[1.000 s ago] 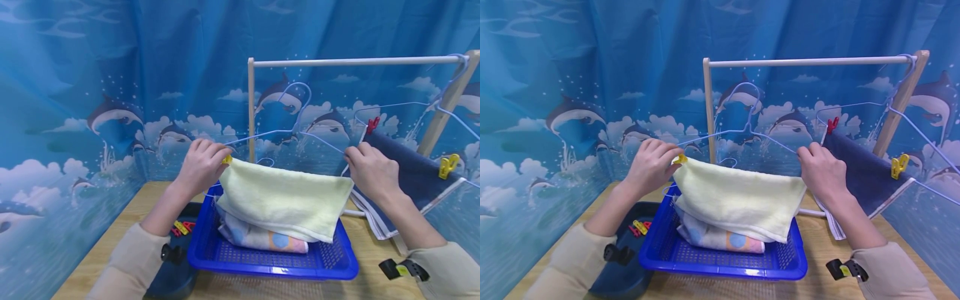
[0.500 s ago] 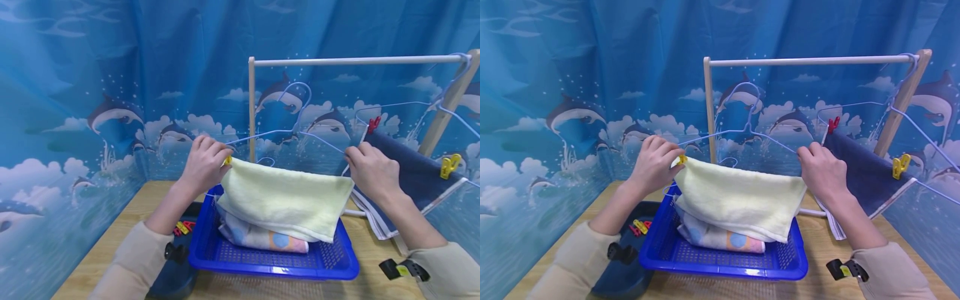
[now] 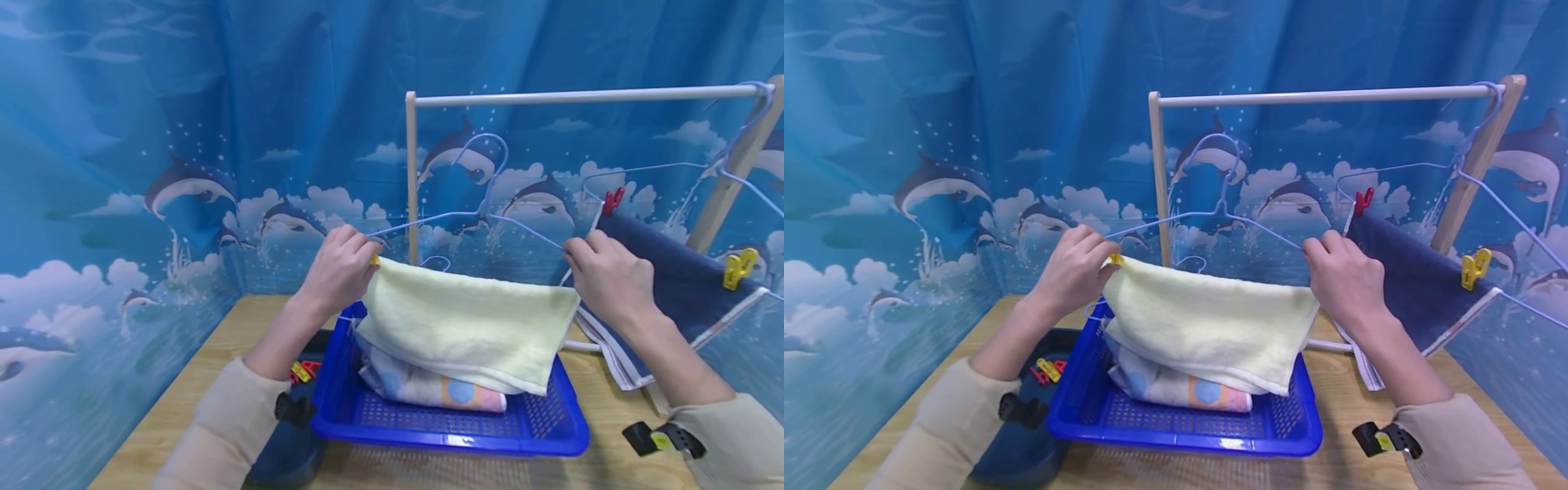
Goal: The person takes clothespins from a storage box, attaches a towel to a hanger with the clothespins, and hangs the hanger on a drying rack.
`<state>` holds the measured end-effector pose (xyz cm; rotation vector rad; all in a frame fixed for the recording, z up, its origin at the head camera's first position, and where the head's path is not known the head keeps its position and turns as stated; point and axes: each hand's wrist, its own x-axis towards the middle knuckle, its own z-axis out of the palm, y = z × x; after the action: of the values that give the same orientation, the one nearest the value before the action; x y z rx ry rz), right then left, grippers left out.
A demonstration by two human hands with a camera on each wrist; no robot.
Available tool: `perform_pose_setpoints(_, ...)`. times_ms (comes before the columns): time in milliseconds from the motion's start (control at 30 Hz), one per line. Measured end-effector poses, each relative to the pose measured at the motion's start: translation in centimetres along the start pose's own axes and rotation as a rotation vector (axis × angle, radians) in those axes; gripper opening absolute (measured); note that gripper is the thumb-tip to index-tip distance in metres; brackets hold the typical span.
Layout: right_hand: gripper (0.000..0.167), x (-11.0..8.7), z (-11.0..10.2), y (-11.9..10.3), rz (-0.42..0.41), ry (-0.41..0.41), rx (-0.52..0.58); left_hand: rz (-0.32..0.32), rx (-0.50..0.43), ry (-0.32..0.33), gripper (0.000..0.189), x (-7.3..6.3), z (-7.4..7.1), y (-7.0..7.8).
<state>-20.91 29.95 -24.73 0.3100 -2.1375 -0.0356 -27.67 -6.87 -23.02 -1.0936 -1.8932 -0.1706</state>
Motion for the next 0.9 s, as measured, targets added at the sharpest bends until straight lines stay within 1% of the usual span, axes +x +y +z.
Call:
perform_pose_setpoints(100,0.019,0.06,0.00,0.02,-0.006,0.000,0.000,0.017,-0.031,0.011,0.009,0.13,0.08,0.03)
perform_pose_setpoints(167,0.019,0.08,-0.03,0.02,-0.009,-0.001,-0.001,0.028,-0.040,0.007,0.007,0.27,0.11,0.05)
perform_pose_setpoints(233,0.019,0.12,-0.04,0.00,-0.014,-0.003,0.002,0.032,-0.042,-0.012,0.007,0.38,0.13,0.05)
perform_pose_setpoints(433,0.021,0.16,-0.09,-0.04,-0.043,-0.003,0.002,0.017,-0.041,-0.103,0.005,0.48,0.03,0.20)
perform_pose_setpoints(567,0.021,0.15,-0.06,-0.03,-0.069,0.017,0.005,0.028,-0.023,-0.118,0.004,0.49,0.04,0.29)
perform_pose_setpoints(733,0.019,0.15,-0.10,0.08,-0.109,0.082,0.007,0.050,0.008,-0.127,0.004,0.50,0.02,0.38)
perform_pose_setpoints(833,0.017,0.31,-0.10,0.11,-0.128,0.152,0.012,0.057,0.016,-0.135,0.005,0.53,-0.06,0.42)
perform_pose_setpoints(900,0.016,0.51,-0.01,0.05,-0.128,0.203,0.015,0.062,0.013,-0.130,0.006,0.59,-0.13,0.43)
